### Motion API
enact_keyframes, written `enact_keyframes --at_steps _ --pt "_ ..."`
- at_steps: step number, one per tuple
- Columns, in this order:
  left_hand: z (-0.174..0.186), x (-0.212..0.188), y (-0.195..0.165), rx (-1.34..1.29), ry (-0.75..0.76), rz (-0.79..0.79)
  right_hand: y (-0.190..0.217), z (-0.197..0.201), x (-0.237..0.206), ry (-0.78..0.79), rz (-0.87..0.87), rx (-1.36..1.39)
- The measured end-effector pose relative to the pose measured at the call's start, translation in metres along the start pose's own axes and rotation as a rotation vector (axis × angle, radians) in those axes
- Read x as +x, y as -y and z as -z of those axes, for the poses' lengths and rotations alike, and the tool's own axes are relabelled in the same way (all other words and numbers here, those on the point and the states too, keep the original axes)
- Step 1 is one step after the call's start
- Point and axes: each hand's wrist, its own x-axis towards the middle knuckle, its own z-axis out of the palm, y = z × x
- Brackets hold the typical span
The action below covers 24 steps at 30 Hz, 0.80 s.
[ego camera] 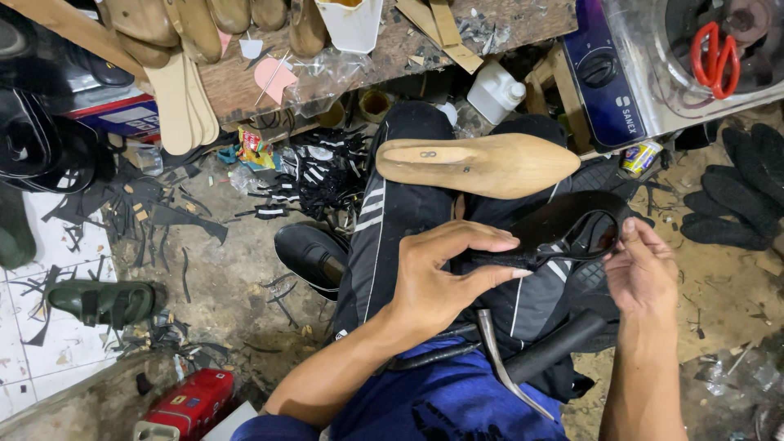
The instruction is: The person sits working a black shoe upper over a wooden last on their lap. They hammer the upper to shape it, trim excess material with scissors, pull and tuck the material with pincers, and finally work the last out of the shaped shoe.
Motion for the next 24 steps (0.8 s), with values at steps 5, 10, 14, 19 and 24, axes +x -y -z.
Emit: enact_keyframes --at_steps 5,10,14,19,24 --pt "0.005 0.003 -0.002 0.099 0.027 -0.093 0.008 -0.002 0.004 -0.013 0.013 -0.028" --pt "0.008 0.004 -0.001 0.098 0.032 -0.13 0.014 -0.004 0.006 -0.004 0.025 -0.015" --pt "0.011 0.004 0.003 0.083 0.022 -0.124 0.019 -0.005 0.008 0.028 0.037 -0.014" --pt "0.016 0.005 0.002 0.063 0.002 -0.145 0.025 -0.014 0.009 0.019 0.047 -0.021" --pt "0.048 0.014 -0.002 0.113 -0.043 -0.122 0.053 -0.036 -0.002 0.112 0.07 0.001"
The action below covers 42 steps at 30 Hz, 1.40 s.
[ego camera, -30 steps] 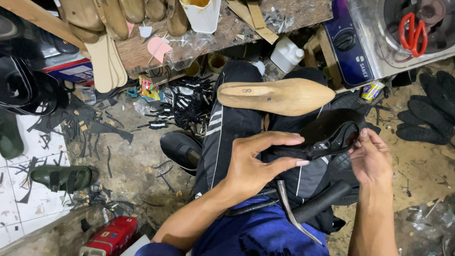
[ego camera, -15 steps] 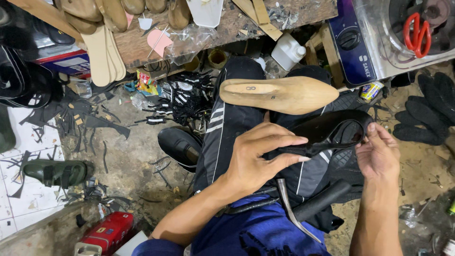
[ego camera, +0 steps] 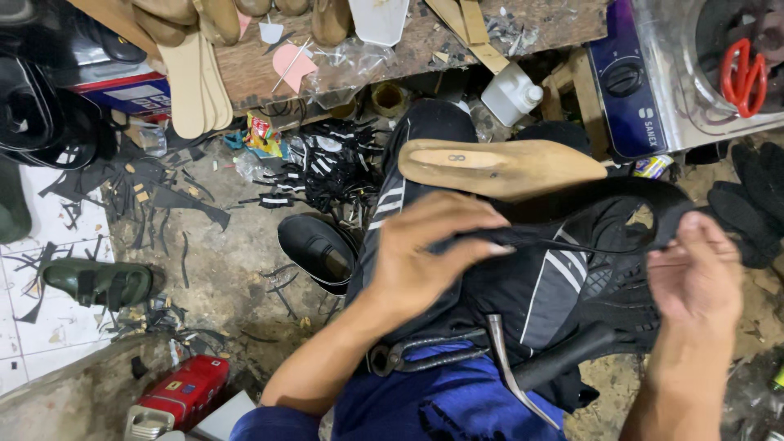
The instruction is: The person sits working a black shoe upper over a wooden last on their lap. They hammer the upper to shape it, trim excess material with scissors, pull and tuck the material with pincers, and finally work the last out of the shaped shoe.
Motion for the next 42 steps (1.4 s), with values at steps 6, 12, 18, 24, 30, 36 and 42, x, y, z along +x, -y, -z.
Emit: enact_keyframes --at_steps 6,12,18,24,30,36,42 --pt "0.057 0.016 0.032 0.176 -0.101 -0.008 0.025 -0.055 0.01 0.148 -0.026 -0.051" --pt "0.063 0.018 0.095 0.003 -0.157 0.163 0.0 -0.103 0.038 0.108 -0.026 -0.287" --pt "0.05 0.012 0.125 0.025 -0.15 0.202 -0.007 -0.108 0.042 -0.046 0.156 -0.872" --pt "0.05 0.019 0.115 0.334 -0.05 -0.032 -0.005 -0.095 0.049 0.004 0.091 -0.861" --pt "0.045 0.022 0.122 0.288 -0.048 -0.062 -0.005 -0.085 0.054 0.006 -0.002 -0.784" --pt "0.042 0.016 0.132 0.219 -0.065 -0.053 -0.007 -0.078 0.053 0.005 0.014 -0.707" --pt "0.041 0.009 0.141 0.201 -0.077 -0.049 -0.01 -0.07 0.051 0.041 0.049 -0.508"
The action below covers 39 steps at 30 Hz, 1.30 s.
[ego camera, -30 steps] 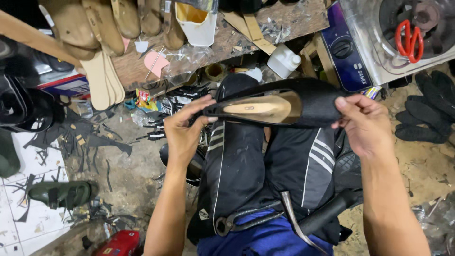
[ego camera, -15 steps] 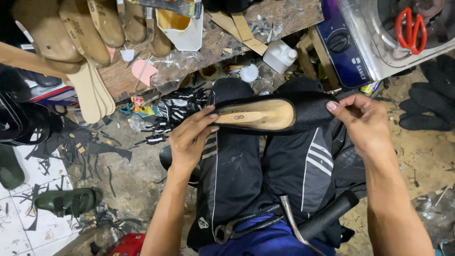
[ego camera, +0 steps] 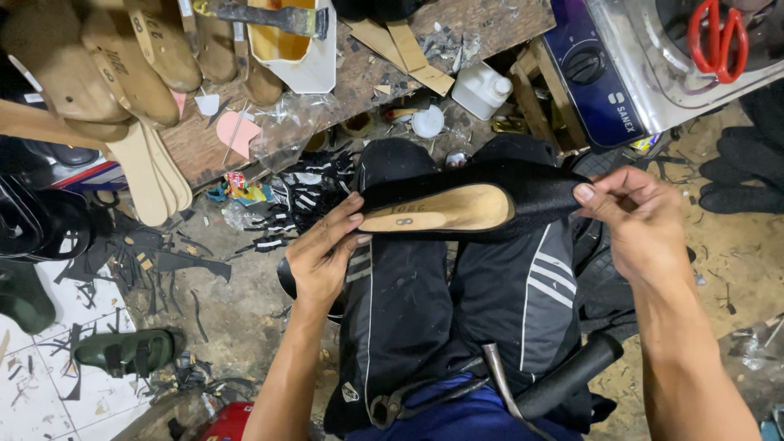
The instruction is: The person sits working a black shoe upper over a wooden last on their lap. They hammer the upper to shape it, trim excess material with scissors, pull and tuck the material with pincers, and finally work the last out of the shaped shoe.
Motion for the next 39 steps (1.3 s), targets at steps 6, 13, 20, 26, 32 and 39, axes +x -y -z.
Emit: enact_keyframes --at_steps 6,13,20,26,32,39 --pt "-0.005 0.003 0.0 -0.043 -0.022 0.046 0.002 0.008 0.003 0.047 -0.022 0.032" --pt "-0.005 0.01 -0.01 0.02 0.031 0.031 -0.01 0.007 0.013 -0.003 -0.01 -0.129" --pt "-0.01 0.011 -0.017 -0.414 0.057 0.359 -0.048 0.032 0.03 0.187 -0.068 0.242" --pt "-0.01 0.015 -0.053 -0.365 0.144 0.4 -0.087 0.043 0.053 0.358 -0.124 0.561" --pt "-0.009 0.025 -0.092 -0.194 0.167 0.142 -0.089 0.041 0.059 0.392 -0.203 0.611" --pt "-0.012 0.024 -0.1 -0.306 0.176 0.166 -0.093 0.046 0.061 0.401 -0.225 0.623"
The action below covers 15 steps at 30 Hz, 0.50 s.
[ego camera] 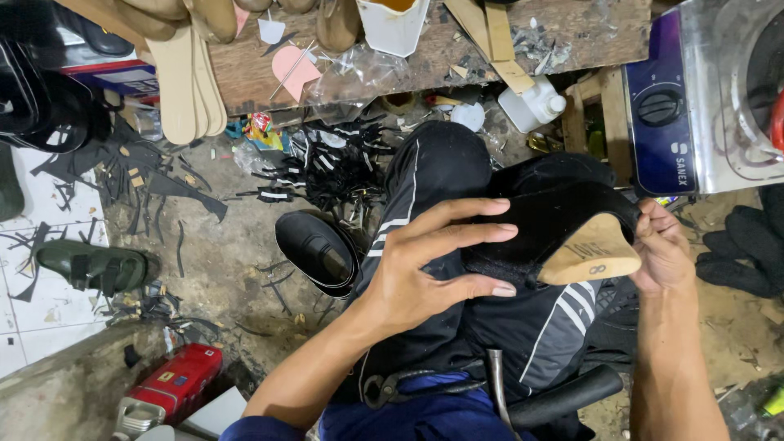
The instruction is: The person sits working a black shoe upper over a wooden last on their lap. They hammer the upper to shape it, trim excess material with scissors, pull and tuck the material with pincers, and finally work the last out of the shaped shoe.
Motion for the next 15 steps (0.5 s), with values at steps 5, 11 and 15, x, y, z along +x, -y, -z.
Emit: enact_keyframes --at_steps 5,11,15 --pt "0.007 -0.005 0.014 0.065 -0.009 -0.032 -0.001 0.004 -0.001 -0.023 0.022 -0.02" --pt "0.017 0.004 0.032 0.296 -0.209 -0.015 0.01 -0.021 -0.016 -0.034 0.073 -0.127" --pt "-0.036 -0.008 0.021 0.562 -0.112 -0.241 0.027 -0.06 -0.042 -0.13 0.078 -0.264"
